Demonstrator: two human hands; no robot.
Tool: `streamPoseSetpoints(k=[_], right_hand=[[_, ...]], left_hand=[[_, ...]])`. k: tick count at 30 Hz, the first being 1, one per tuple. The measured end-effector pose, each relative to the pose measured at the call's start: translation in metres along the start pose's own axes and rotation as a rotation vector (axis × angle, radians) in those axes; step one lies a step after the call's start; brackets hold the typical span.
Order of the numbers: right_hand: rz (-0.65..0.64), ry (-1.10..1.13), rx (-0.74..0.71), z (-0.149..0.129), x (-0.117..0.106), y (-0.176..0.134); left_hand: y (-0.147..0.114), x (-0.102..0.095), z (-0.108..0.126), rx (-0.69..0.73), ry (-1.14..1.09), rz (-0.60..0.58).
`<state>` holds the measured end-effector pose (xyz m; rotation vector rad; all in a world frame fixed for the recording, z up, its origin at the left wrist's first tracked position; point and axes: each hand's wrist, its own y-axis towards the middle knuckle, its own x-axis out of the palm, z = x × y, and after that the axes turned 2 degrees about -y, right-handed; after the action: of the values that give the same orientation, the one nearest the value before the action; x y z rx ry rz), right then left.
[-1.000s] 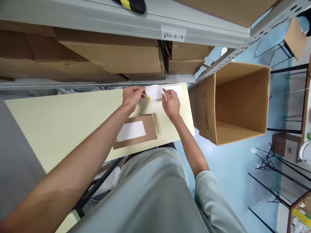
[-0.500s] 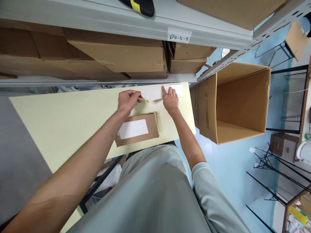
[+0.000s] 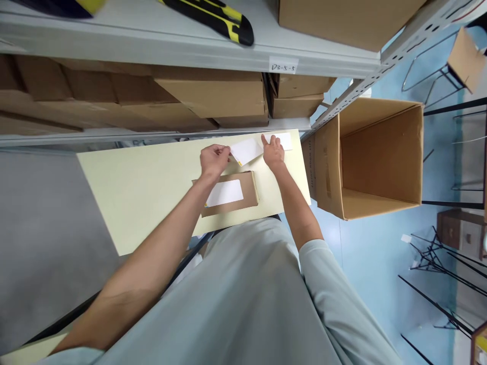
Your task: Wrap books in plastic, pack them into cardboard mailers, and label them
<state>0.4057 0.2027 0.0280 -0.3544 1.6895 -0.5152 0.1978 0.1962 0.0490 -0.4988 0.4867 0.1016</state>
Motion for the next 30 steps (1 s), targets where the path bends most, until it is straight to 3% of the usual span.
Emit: streamPoseSetpoints(k=[4,9,13,16,18,22,27,30], right_hand=[[-0.008,0.056,0.013,0.001,-0.008,-0.003],[0.047,0.325,-0.026,0.003,-0.023,-0.030],[0.113,0.835,-0.113,-0.003,-0.022,-0.099],[-0.075,1.228,-0.179,-0.012,-0.020,-0.165],[-0.137,1.338,-0.184,-0.019,-0.022,-0.202],[-0.119,1.365,-0.172,-0.028,-0.036,-0.250],[0.159,1.138,-0.167,-0.031,-0.064,-0.275],[0.219,1.083,-0.189,-0.030,-0.078,-0.283]], left_hand=[[-0.029,-0.018,0.013,-0.025,-0.097,0.034],[-0.082,-0.063,0.029,0.004,-0.325,-0.106],[-0.132,-0.110,0.030,0.060,-0.418,-0.201],[-0.164,-0.135,0.027,0.048,-0.449,-0.269],[-0.178,-0.144,0.025,0.032,-0.459,-0.301],[-0.192,-0.147,0.023,0.045,-0.453,-0.258],[-0.201,-0.141,0.028,0.081,-0.441,-0.125],[-0.208,-0.145,0.036,0.125,-0.393,-0.096]])
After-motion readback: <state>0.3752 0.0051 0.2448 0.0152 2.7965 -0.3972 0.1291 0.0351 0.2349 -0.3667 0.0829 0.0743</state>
